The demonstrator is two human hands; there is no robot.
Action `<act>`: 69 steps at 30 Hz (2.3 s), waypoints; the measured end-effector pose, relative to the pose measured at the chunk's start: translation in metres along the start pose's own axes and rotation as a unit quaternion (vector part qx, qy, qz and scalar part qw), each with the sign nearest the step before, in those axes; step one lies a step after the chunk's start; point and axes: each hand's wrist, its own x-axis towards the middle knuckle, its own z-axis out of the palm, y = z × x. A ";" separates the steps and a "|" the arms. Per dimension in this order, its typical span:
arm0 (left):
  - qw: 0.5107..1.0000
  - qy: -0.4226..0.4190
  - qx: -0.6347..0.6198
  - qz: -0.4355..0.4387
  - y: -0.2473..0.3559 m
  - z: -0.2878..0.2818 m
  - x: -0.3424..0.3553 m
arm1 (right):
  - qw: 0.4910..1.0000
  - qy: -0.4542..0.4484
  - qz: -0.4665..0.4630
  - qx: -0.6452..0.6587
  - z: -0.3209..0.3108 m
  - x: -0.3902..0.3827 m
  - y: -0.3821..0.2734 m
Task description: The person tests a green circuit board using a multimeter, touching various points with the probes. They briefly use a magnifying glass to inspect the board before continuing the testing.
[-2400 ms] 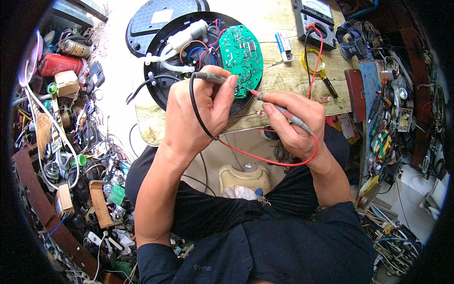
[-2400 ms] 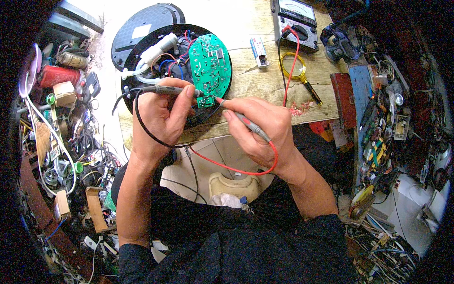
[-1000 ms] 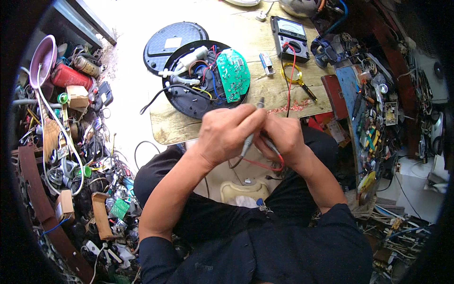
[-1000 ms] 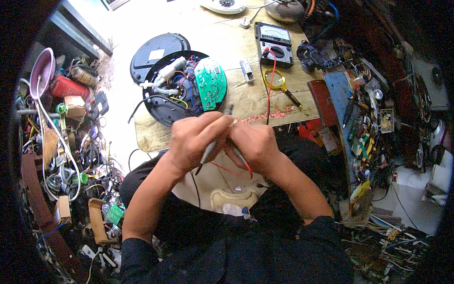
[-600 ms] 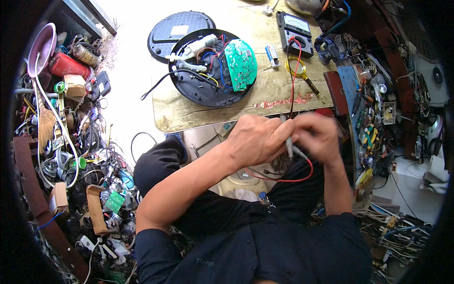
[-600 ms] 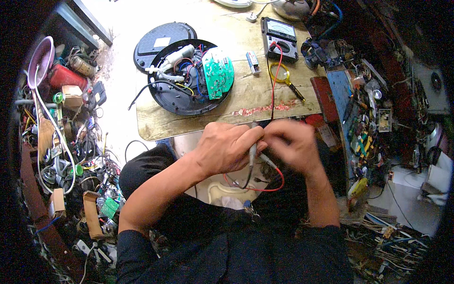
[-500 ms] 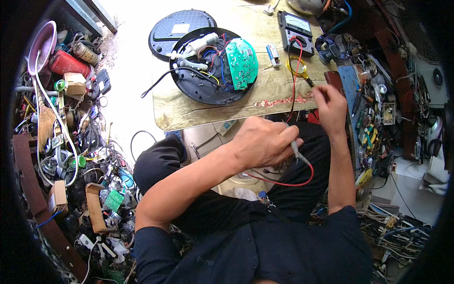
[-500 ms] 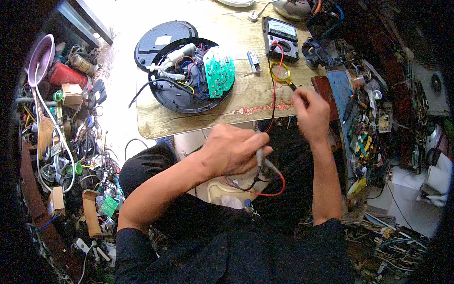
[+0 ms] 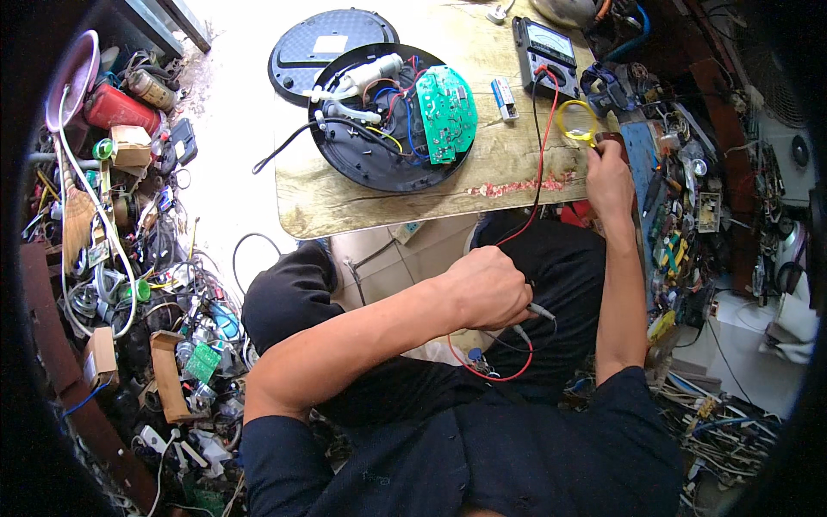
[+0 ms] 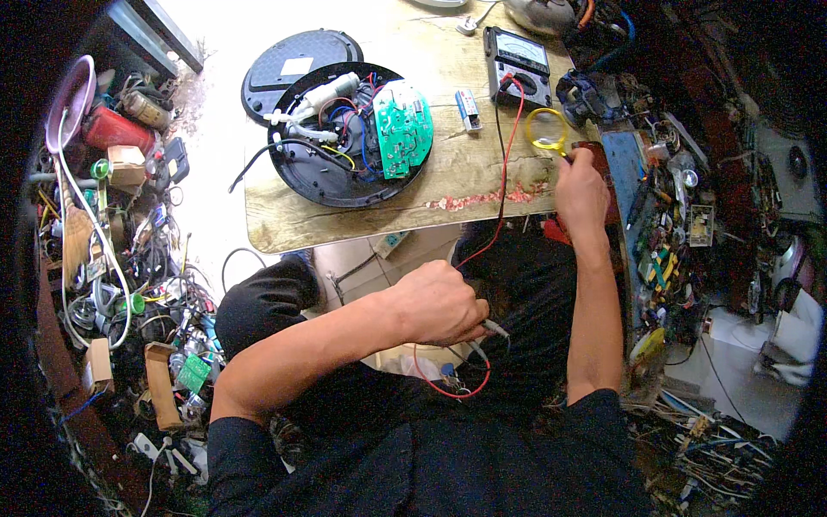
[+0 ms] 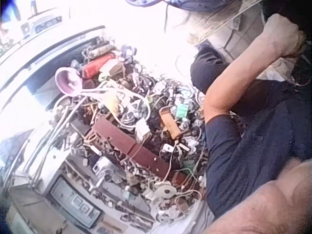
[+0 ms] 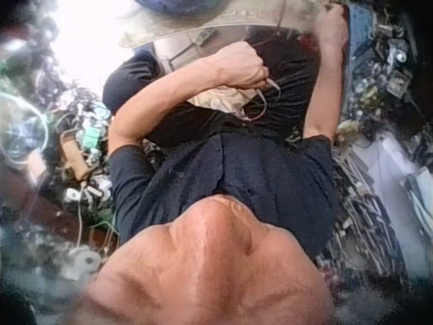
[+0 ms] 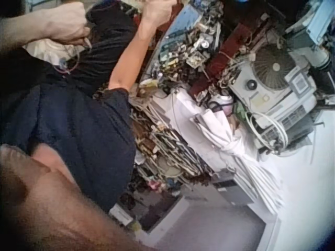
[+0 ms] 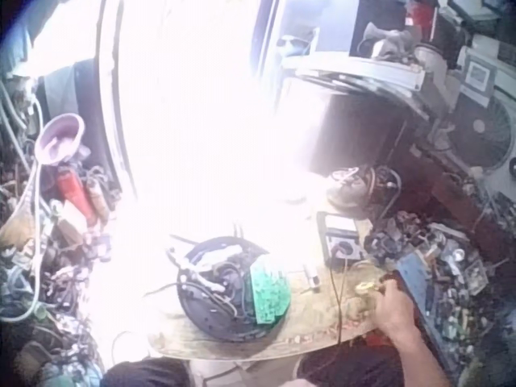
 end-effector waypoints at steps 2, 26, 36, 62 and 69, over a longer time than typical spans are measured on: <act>1.000 -0.004 -0.004 0.001 -0.001 -0.001 0.001 | 0.996 0.030 0.029 0.076 -0.008 -0.011 0.004; 0.998 -0.045 -0.008 -0.039 -0.013 0.016 0.028 | 0.872 -0.089 -0.278 0.394 -0.003 -0.067 -0.122; 0.998 0.044 -0.007 -0.043 -0.030 0.051 0.023 | 0.859 -0.099 -0.324 0.382 -0.018 -0.068 -0.123; 0.991 -0.082 -0.080 -0.075 -0.032 0.052 0.024 | 0.843 -0.098 -0.367 0.380 -0.030 -0.065 -0.110; 0.993 -0.077 -0.073 -0.054 -0.031 0.068 0.028 | 0.837 -0.092 -0.374 0.389 -0.030 -0.065 -0.112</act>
